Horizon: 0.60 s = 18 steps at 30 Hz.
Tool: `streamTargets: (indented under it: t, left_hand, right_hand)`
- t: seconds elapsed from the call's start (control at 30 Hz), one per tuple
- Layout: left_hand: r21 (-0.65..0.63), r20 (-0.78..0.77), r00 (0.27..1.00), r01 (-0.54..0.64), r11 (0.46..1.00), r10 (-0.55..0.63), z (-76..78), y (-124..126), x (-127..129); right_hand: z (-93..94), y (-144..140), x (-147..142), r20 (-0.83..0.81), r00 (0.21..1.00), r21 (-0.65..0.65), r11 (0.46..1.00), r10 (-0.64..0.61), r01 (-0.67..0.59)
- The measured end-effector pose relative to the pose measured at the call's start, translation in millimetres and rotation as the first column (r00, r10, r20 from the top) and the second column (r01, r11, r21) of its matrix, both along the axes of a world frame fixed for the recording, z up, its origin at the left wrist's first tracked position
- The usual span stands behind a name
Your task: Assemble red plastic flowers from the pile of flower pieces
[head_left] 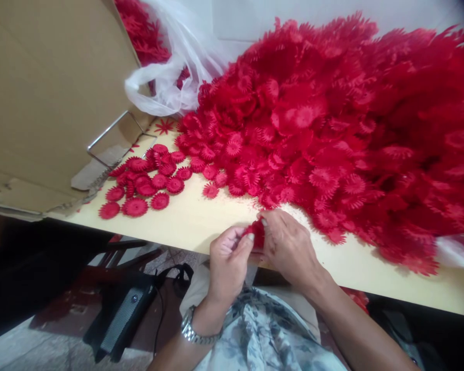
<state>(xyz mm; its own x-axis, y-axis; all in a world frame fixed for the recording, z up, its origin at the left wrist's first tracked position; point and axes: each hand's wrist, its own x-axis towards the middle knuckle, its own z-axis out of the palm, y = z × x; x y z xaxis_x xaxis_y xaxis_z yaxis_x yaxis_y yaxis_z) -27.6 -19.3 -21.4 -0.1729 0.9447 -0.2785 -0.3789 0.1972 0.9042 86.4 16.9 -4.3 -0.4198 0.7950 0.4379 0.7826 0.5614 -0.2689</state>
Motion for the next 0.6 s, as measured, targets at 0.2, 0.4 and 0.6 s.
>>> streamTargets:
  t: [0.2, 0.4, 0.6]
  left_hand:
    - [-0.107, 0.118, 0.993, 0.005, 0.994, 0.008, 14.3, 0.6, -0.4]
    - [-0.090, 0.147, 0.989, 0.014, 0.996, 0.000, 14.7, 5.2, -1.4]
    - [0.018, 0.165, 0.980, 0.106, 0.994, -0.108, 6.9, 0.3, -2.7]
  right_hand:
    - [13.5, 37.2, 25.7, 0.083, 0.971, 0.207, 0.957, -0.224, 0.203]
    - [26.3, 36.7, 30.4, -0.027, 1.000, 0.079, 0.997, -0.006, 0.008]
    - [16.8, 9.7, 11.8, -0.278, 0.939, -0.284, 0.917, 0.201, -0.280]
